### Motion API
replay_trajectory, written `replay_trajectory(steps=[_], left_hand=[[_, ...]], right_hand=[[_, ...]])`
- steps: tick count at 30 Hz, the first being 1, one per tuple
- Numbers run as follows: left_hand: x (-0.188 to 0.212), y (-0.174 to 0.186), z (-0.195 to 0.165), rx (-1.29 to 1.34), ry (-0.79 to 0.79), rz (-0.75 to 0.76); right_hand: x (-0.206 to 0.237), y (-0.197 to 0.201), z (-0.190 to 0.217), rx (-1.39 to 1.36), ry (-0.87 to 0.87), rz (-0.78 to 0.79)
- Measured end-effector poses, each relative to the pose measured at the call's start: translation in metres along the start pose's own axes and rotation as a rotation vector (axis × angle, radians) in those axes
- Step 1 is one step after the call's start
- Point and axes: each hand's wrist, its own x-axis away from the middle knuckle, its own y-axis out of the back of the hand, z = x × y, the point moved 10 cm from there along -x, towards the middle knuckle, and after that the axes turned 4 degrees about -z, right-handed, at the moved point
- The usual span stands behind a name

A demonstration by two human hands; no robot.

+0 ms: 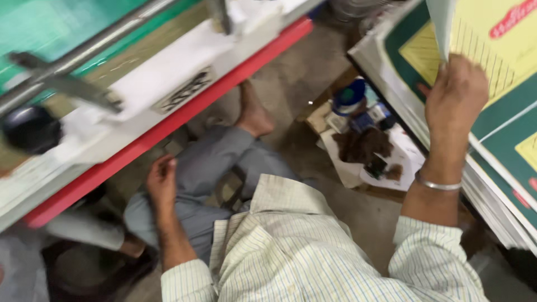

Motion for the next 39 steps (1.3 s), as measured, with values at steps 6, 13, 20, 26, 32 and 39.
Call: replay_trajectory(steps=[6, 13, 20, 26, 32, 39], left_hand=[[-0.003, -0.002, -0.013, -0.092, -0.007, -0.013], [-0.001, 0.005, -0.03, -0.065, -0.151, -0.059], [0.007, -0.014, -0.046, -0.196, -0.048, 0.027], [0.063, -0.091, -0.186, -0.344, -0.578, 0.419], [0.091, -0.166, -0.349, -0.679, -1.479, 0.143], [-0.032, -0.217, -0.388, -1.158, -1.516, 0.118]], right_hand=[[0.031, -0.044, 0.003, -0.067, 0.105, -0.161], [0.043, -0.081, -0.062, -0.065, 0.01, -0.04], [0.024, -0.085, -0.086, 0.147, 0.004, 0.094], [-0.047, -0.066, 0.092, -0.379, 0.264, -0.149], [-0.087, -0.041, 0.286, -0.484, 0.451, -0.073], [-0.082, -0.011, 0.381, -0.641, 0.708, -0.091]])
